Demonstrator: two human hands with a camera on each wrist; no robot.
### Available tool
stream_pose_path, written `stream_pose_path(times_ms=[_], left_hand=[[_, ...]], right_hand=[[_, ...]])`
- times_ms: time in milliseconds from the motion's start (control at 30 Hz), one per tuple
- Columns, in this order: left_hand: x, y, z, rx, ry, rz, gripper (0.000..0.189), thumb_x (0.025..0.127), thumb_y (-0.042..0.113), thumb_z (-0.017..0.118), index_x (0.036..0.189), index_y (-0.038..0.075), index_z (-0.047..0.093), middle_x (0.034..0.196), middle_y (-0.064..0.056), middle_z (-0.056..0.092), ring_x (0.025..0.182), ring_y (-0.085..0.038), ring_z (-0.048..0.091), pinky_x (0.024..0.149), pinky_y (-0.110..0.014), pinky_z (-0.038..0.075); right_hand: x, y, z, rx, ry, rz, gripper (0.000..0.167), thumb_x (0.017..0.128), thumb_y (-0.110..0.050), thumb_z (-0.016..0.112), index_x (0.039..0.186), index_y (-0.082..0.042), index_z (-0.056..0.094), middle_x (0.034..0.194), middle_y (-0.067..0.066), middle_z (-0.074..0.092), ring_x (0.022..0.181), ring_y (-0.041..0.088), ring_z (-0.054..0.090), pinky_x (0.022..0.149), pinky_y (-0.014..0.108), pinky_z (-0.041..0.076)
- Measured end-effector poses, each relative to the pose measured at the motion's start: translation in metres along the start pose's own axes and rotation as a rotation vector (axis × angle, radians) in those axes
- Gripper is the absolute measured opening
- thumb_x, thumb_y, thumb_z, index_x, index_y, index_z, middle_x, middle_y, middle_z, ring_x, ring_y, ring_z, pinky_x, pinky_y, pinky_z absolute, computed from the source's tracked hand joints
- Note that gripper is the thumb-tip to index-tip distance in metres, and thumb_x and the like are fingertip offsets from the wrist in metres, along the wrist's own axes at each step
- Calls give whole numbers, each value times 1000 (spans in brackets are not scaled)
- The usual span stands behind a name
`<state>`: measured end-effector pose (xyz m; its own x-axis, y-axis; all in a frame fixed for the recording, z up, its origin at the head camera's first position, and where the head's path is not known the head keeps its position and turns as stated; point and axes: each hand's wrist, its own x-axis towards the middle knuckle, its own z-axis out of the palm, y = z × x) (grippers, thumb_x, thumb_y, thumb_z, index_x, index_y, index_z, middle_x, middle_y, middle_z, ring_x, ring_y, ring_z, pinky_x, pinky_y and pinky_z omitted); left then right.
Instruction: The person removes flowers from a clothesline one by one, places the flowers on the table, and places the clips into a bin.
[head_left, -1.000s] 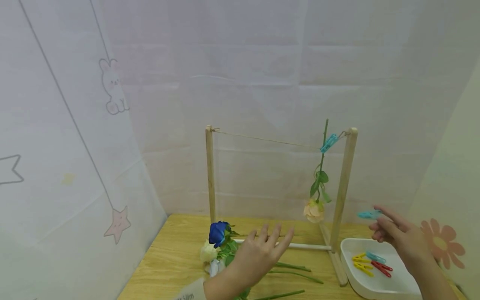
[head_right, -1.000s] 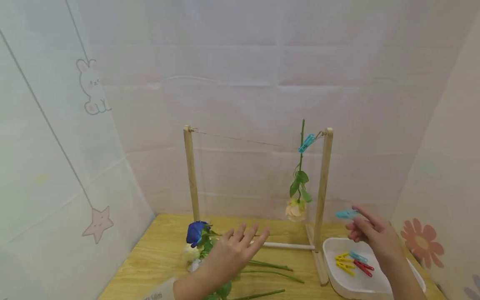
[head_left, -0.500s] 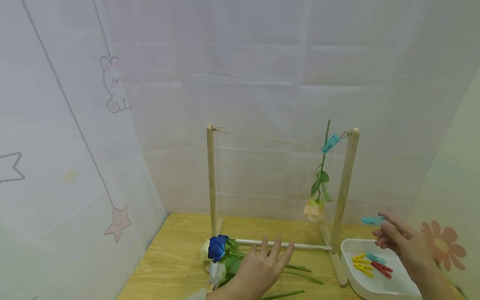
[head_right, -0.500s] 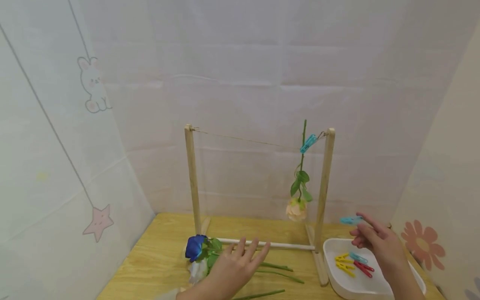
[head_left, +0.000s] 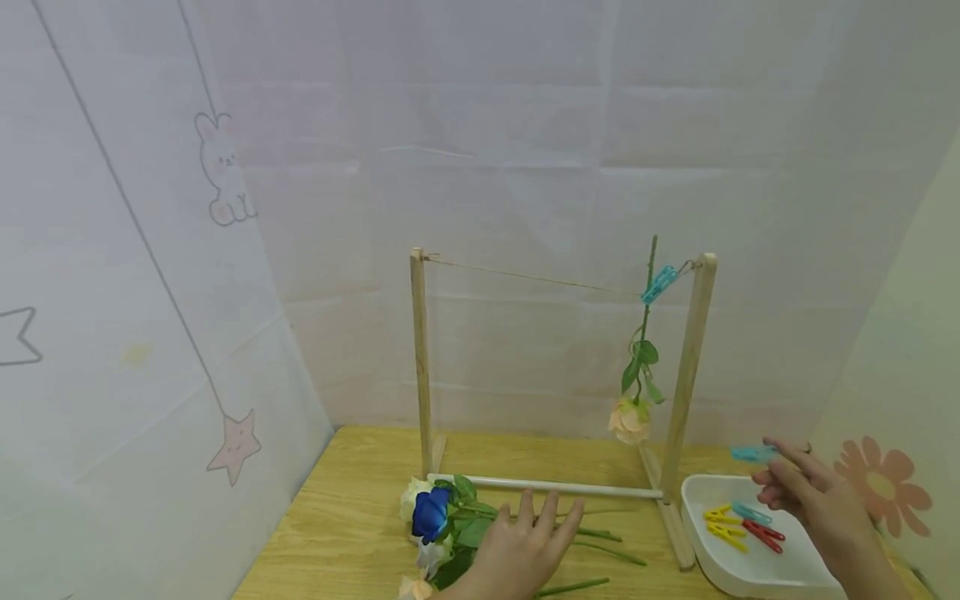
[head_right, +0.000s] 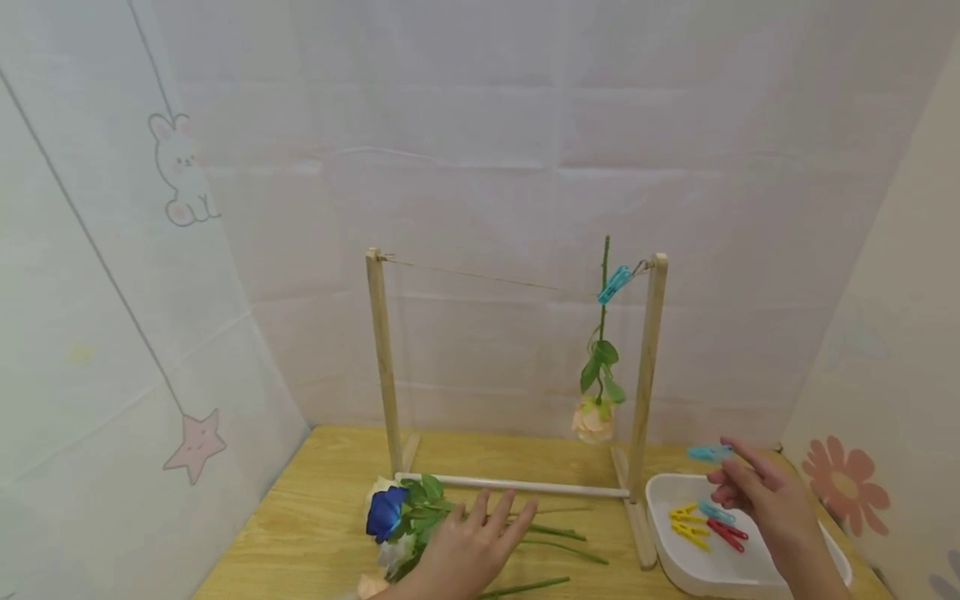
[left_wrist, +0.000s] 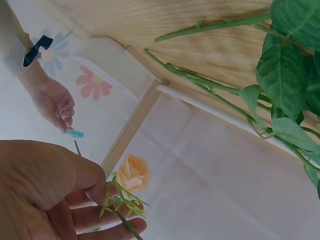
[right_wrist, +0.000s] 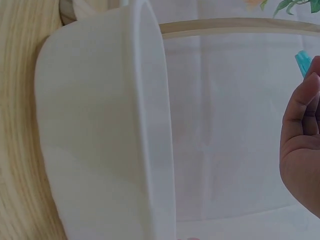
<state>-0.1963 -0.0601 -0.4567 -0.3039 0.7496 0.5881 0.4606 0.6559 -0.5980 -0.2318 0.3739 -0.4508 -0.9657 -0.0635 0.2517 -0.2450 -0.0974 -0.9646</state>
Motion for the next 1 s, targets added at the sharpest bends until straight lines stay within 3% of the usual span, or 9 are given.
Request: stream_pose_path(times_ms=[133,267,333,400,567,833,1000], left_hand=[[-4,3,4,1,3,2,58,111,15,14,135,28,66,110,2,74,82,-20,74,52,-28,59],[-8,6,7,0,-12,3,31,106,34,50,133,29,67,109,2,74,82,-18,74,52,-28,59],[-11,8,7,4,-33,12,38,98,44,63,134,29,66,111,3,73,84,-18,74,52,-28,58],[-13,10,6,2,-70,24,48,94,52,67,136,29,63,113,3,72,85,-18,73,52,-27,58],[-17,12,4,-36,-174,57,58,96,64,55,142,28,57,121,3,69,92,-19,73,54,-28,59],[-27,20,12,-26,-127,58,65,97,74,34,137,30,60,115,6,72,84,-17,73,53,-28,58],[-30,24,12,-89,-177,45,66,97,75,33,137,31,60,116,7,72,84,-15,72,49,-25,55]], right_hand=[[-2,7,-5,-1,-20,-13,41,108,-8,45,139,-30,60,98,0,74,80,15,70,71,27,60],[-4,12,-10,-3,-53,-25,43,109,-6,43,145,-27,56,103,-2,72,85,14,69,74,27,60],[-5,15,-12,-2,-68,-24,44,109,-5,41,146,-27,55,105,-2,72,87,14,69,75,27,60],[-6,17,-14,-3,-84,-17,45,109,-5,41,146,-27,54,106,-3,72,89,14,69,76,27,60],[-9,22,-17,-31,-85,18,44,110,-9,41,145,-32,53,107,-3,72,92,14,69,78,27,59],[-11,30,-21,-106,-43,95,39,109,-14,47,131,-44,60,104,-4,73,91,13,69,79,26,59],[-12,34,-25,-182,-20,193,32,108,-23,50,126,-49,58,103,-5,72,92,14,69,81,25,59]])
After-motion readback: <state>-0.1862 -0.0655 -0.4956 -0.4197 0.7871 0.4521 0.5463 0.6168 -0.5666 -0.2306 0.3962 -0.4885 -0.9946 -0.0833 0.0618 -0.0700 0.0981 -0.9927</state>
